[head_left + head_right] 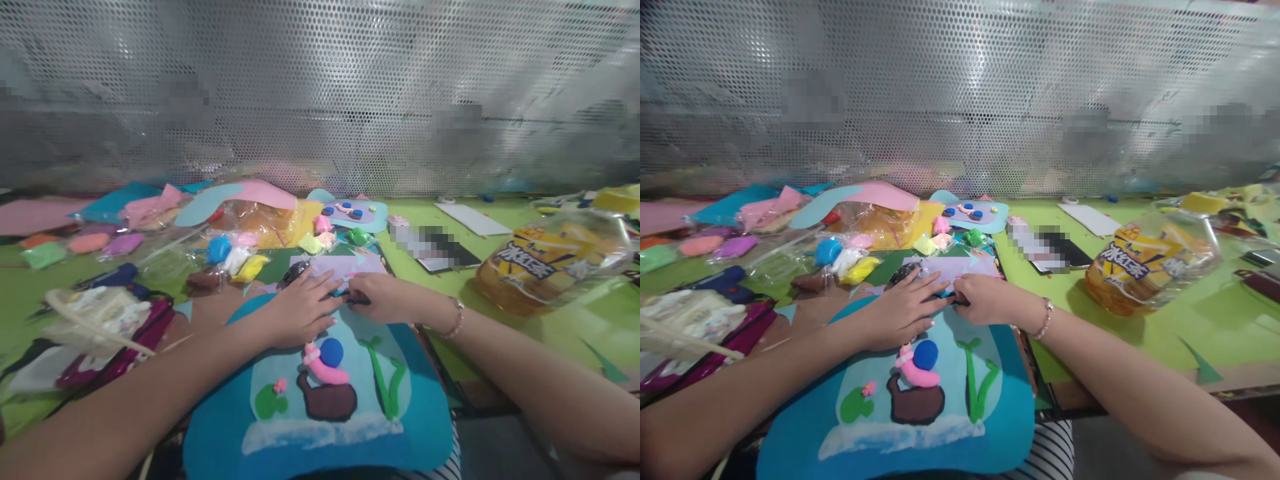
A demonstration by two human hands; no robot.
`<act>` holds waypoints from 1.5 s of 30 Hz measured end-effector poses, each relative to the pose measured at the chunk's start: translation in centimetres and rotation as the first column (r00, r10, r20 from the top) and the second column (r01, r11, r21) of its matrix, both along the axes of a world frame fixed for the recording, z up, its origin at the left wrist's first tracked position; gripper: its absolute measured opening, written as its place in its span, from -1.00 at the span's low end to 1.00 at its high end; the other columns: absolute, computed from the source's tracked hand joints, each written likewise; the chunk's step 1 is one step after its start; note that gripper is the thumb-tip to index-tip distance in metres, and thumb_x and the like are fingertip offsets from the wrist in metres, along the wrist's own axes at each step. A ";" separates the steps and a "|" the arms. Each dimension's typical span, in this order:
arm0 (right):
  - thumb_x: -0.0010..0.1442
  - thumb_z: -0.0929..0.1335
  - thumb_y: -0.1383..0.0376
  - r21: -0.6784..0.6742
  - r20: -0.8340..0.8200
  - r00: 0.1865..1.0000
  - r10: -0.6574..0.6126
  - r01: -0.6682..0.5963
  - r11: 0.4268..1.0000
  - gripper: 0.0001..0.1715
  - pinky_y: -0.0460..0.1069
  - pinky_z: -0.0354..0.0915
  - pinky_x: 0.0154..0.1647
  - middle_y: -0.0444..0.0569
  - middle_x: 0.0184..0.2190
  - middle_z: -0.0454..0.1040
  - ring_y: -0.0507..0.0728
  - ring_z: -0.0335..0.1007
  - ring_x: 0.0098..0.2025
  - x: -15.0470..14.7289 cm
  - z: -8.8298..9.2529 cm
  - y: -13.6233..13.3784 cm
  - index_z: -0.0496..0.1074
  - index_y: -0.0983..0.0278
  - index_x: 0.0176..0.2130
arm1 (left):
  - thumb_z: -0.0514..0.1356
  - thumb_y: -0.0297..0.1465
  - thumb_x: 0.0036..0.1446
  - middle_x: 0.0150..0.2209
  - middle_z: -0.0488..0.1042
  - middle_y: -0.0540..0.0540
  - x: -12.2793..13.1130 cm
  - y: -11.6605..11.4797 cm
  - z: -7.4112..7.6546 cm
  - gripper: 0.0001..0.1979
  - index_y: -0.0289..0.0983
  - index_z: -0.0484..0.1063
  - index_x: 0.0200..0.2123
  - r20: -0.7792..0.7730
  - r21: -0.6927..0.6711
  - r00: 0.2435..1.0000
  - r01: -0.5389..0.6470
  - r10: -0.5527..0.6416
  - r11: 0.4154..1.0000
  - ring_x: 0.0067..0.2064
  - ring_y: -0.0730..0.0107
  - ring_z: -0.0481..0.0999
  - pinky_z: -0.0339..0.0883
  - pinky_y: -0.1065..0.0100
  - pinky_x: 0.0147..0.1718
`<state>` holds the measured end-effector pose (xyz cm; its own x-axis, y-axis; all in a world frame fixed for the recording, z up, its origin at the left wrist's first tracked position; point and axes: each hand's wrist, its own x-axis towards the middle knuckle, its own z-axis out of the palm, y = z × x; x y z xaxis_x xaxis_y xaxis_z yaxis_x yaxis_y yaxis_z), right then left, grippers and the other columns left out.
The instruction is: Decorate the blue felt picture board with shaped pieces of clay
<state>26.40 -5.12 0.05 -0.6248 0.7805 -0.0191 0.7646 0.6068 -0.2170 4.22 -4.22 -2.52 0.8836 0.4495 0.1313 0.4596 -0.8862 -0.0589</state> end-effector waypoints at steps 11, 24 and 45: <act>0.05 0.23 0.37 0.040 0.099 0.994 0.037 -0.041 0.998 -0.85 -0.09 0.00 -0.50 0.01 -0.36 0.41 0.01 0.18 -0.46 0.0 0.2 -0.4 0.36 0.33 -0.35 | -0.07 -0.20 0.28 0.28 0.11 -0.19 0.1 -0.2 0.4 -0.57 -0.17 0.23 0.16 -0.042 0.025 0.999 -0.017 0.018 1.000 0.33 0.08 -0.04 -0.28 -0.08 0.23; 0.02 0.22 0.40 0.043 0.238 0.971 0.026 -0.037 0.998 -0.80 -0.08 -0.08 -0.52 0.02 -0.38 0.45 0.03 0.20 -0.48 0.2 1.2 -0.5 0.37 0.31 -0.31 | -0.08 -0.20 0.29 0.28 0.12 -0.14 0.0 -0.2 0.3 -0.56 -0.13 0.19 0.19 -0.037 0.027 0.999 -0.021 0.022 0.999 0.33 0.13 -0.03 -0.31 -0.04 0.25; 0.08 0.20 0.46 0.046 0.085 0.991 0.102 -0.106 0.993 -0.76 -0.07 0.03 -0.43 0.03 -0.29 0.42 0.06 0.28 -0.36 -0.1 0.9 -0.4 0.37 0.32 -0.26 | -0.08 -0.23 0.29 0.28 0.10 -0.17 0.0 -0.3 0.3 -0.60 -0.19 0.24 0.13 -0.039 0.016 0.999 -0.013 0.014 1.000 0.33 0.13 -0.04 -0.26 -0.01 0.25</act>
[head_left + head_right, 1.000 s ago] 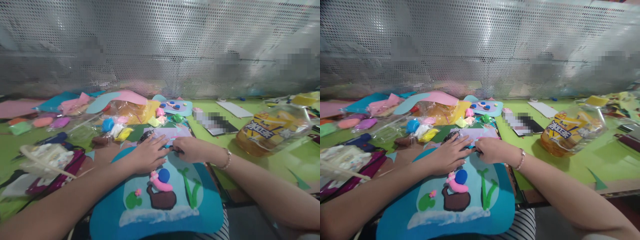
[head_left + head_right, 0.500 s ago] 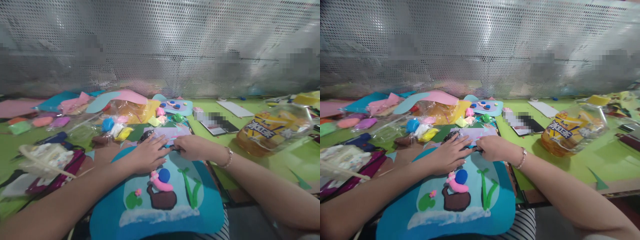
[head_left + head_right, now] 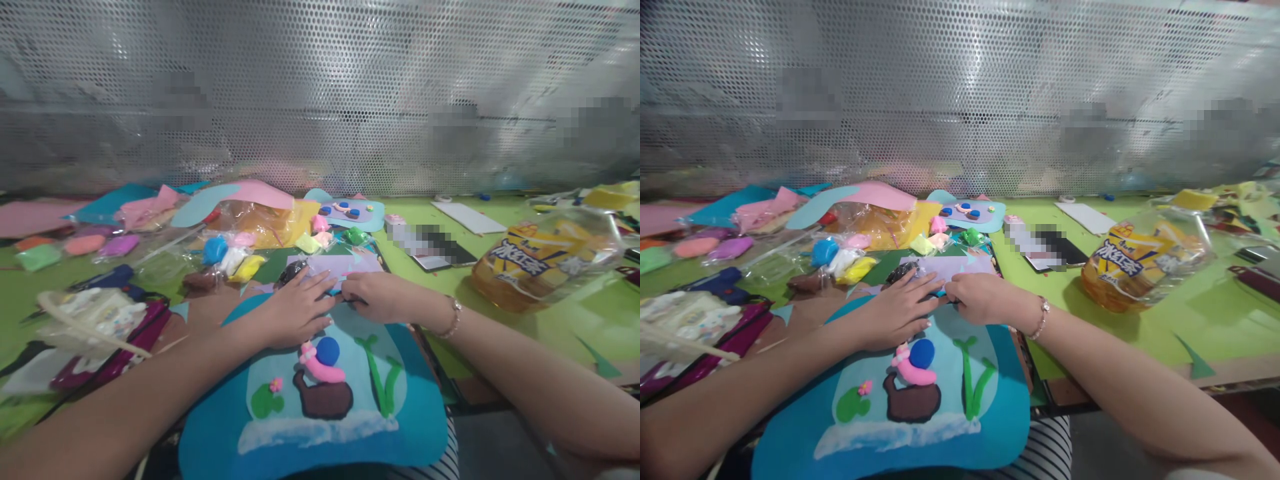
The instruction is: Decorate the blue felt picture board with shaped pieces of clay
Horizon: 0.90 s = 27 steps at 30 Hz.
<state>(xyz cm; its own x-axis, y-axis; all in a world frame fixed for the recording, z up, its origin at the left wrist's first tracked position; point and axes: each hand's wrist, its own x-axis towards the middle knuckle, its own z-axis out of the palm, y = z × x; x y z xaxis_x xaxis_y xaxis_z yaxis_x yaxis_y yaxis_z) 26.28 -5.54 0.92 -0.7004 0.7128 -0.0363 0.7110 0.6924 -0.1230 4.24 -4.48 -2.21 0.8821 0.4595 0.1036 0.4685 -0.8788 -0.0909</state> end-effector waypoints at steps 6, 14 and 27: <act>0.09 0.21 0.46 0.001 -0.008 1.000 0.005 -0.005 1.000 -0.75 -0.07 0.03 -0.43 0.03 -0.28 0.42 0.06 0.28 -0.37 0.2 -0.2 0.3 0.39 0.32 -0.25 | -0.09 -0.23 0.30 0.28 0.12 -0.17 -0.1 0.0 -0.1 -0.59 -0.19 0.23 0.15 0.006 -0.010 1.000 -0.003 0.003 1.000 0.32 0.16 -0.01 -0.24 0.02 0.25; 0.12 0.18 0.47 0.001 -0.021 0.999 0.026 -0.026 1.000 -0.74 -0.07 0.03 -0.41 0.02 -0.29 0.41 0.05 0.28 -0.35 0.3 -0.5 0.4 0.39 0.32 -0.25 | -0.11 -0.22 0.30 0.28 0.11 -0.18 0.0 0.0 0.1 -0.58 -0.19 0.22 0.15 -0.019 -0.049 1.000 -0.023 0.022 0.999 0.32 0.14 0.00 -0.23 0.00 0.24; 0.06 0.22 0.45 0.008 0.043 0.999 0.005 -0.006 1.000 -0.76 -0.08 0.01 -0.45 0.02 -0.27 0.43 0.05 0.27 -0.37 0.3 0.2 0.2 0.35 0.31 -0.23 | -0.12 -0.23 0.31 0.28 0.11 -0.17 -0.1 0.1 0.0 -0.58 -0.18 0.20 0.16 -0.018 -0.061 1.000 -0.025 0.024 0.998 0.32 0.15 -0.02 -0.25 0.00 0.25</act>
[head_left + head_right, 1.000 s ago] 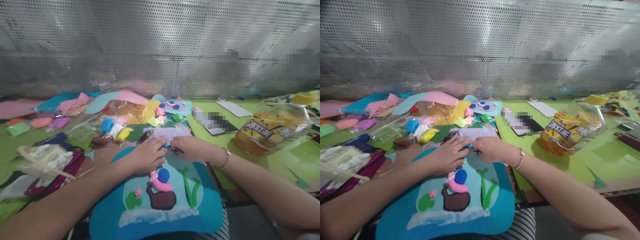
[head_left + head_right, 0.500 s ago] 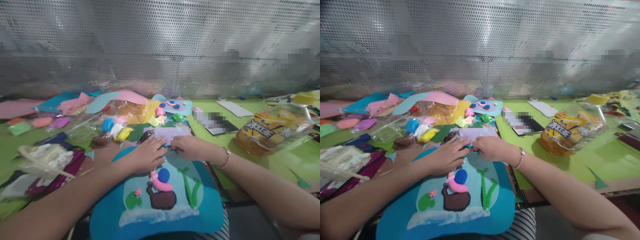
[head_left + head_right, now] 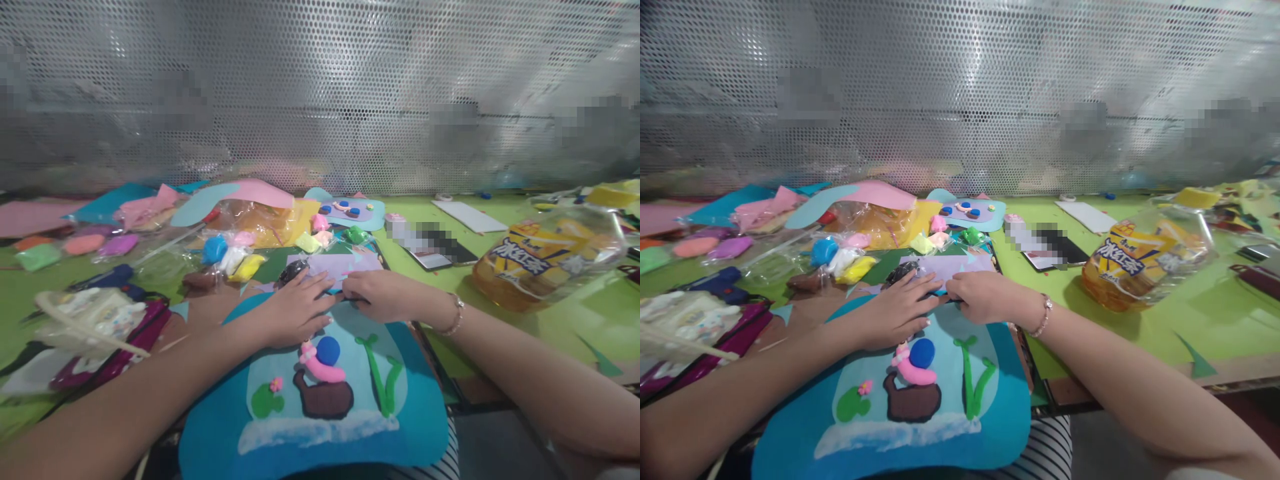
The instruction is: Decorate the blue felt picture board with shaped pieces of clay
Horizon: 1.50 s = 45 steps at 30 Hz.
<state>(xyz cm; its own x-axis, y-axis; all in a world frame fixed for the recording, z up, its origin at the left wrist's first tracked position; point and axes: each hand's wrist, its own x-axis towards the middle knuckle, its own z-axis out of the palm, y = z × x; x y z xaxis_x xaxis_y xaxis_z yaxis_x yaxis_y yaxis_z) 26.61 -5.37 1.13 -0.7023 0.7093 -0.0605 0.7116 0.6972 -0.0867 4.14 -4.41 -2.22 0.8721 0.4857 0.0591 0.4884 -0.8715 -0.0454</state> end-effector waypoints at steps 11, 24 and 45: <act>0.08 0.22 0.43 0.015 0.030 1.000 0.001 -0.001 1.000 -0.78 -0.08 -0.01 -0.45 0.00 -0.29 0.45 0.05 0.28 -0.38 0.3 0.0 0.1 0.37 0.29 -0.25 | -0.11 -0.23 0.30 0.27 0.12 -0.16 0.1 0.0 0.0 -0.57 -0.17 0.17 0.19 -0.013 -0.008 1.000 -0.008 0.008 1.000 0.31 0.16 0.01 -0.24 0.01 0.24; 0.09 0.22 0.43 -0.004 0.034 0.999 -0.011 0.011 1.000 -0.78 -0.08 -0.02 -0.46 0.01 -0.30 0.45 0.04 0.26 -0.40 0.3 -0.1 0.2 0.36 0.30 -0.25 | -0.15 -0.21 0.32 0.28 0.11 -0.14 -0.1 0.1 -0.1 -0.55 -0.14 0.13 0.22 -0.011 -0.038 1.000 -0.019 0.019 0.999 0.31 0.17 0.01 -0.25 0.01 0.25; 0.10 0.21 0.44 0.016 0.006 1.000 -0.016 0.016 1.000 -0.79 -0.08 -0.04 -0.47 0.00 -0.30 0.45 0.02 0.24 -0.41 0.2 -0.4 0.3 0.34 0.31 -0.24 | -0.14 -0.23 0.32 0.26 0.14 -0.17 -0.1 0.1 -0.1 -0.56 -0.18 0.15 0.21 0.002 -0.040 1.000 -0.003 0.003 0.999 0.28 0.20 0.07 -0.26 0.05 0.24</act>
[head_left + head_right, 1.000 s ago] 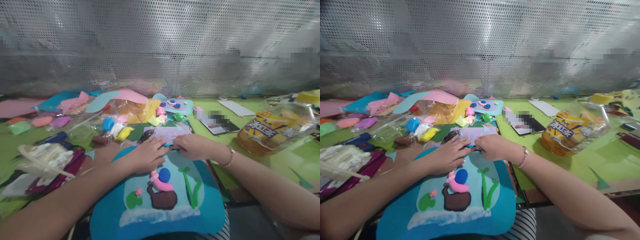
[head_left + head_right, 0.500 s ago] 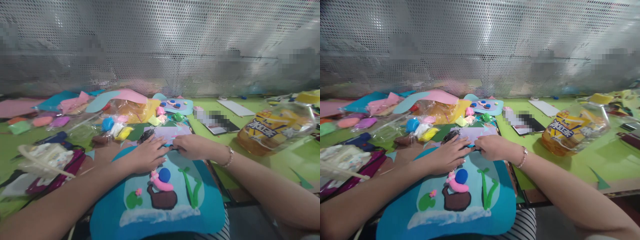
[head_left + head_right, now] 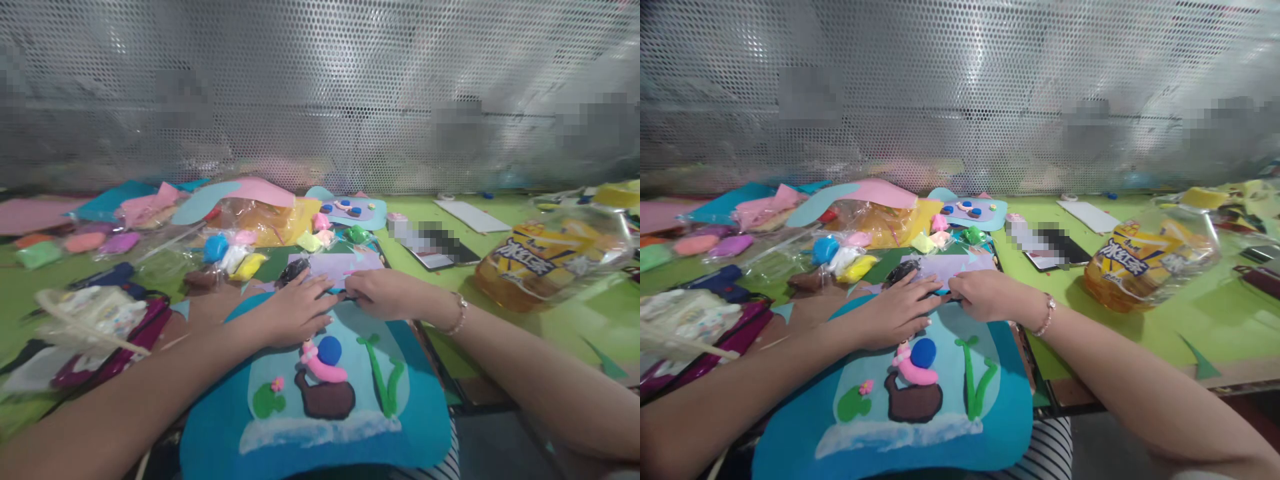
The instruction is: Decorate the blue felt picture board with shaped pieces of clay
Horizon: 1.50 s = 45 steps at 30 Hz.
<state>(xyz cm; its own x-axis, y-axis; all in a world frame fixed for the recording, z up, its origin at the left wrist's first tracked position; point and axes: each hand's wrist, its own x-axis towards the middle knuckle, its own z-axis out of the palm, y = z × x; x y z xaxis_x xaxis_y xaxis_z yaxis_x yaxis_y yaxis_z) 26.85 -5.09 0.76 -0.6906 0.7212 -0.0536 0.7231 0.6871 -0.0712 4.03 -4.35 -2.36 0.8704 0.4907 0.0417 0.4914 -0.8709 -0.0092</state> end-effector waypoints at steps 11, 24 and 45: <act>0.12 0.21 0.44 0.008 -0.009 1.000 0.027 -0.027 1.000 -0.83 -0.07 -0.05 -0.47 -0.01 -0.32 0.43 0.02 0.22 -0.42 0.1 -0.3 0.2 0.36 0.31 -0.29 | -0.14 -0.22 0.32 0.27 0.14 -0.15 0.0 0.0 0.1 -0.55 -0.16 0.13 0.21 -0.007 0.007 1.000 -0.005 0.005 1.000 0.28 0.21 0.09 -0.23 0.05 0.24; 0.12 0.21 0.43 0.004 -0.010 1.000 0.028 -0.028 1.000 -0.82 -0.08 -0.07 -0.48 -0.02 -0.33 0.41 0.01 0.20 -0.43 0.0 -0.1 0.1 0.36 0.31 -0.29 | -0.15 -0.21 0.32 0.27 0.14 -0.16 0.0 0.0 -0.1 -0.55 -0.17 0.16 0.20 0.000 0.003 1.000 -0.003 0.003 1.000 0.28 0.19 0.08 -0.26 0.02 0.24; 0.11 0.21 0.44 -0.025 -0.026 0.999 0.045 -0.045 0.999 -0.83 -0.09 -0.01 -0.44 -0.01 -0.32 0.40 0.02 0.22 -0.40 0.2 -0.4 0.3 0.34 0.31 -0.28 | -0.15 -0.21 0.32 0.27 0.12 -0.15 -0.1 0.1 -0.3 -0.55 -0.15 0.11 0.23 0.003 0.001 1.000 -0.003 0.003 1.000 0.29 0.21 0.07 -0.25 0.05 0.25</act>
<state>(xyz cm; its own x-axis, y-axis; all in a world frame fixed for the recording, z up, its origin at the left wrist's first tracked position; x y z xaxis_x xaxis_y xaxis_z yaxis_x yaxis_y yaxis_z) 27.02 -4.75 0.34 -0.7236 0.6881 -0.0532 0.6893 0.7166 -0.1069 3.90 -4.23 -2.61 0.8686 0.4934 0.0451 0.4942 -0.8693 -0.0087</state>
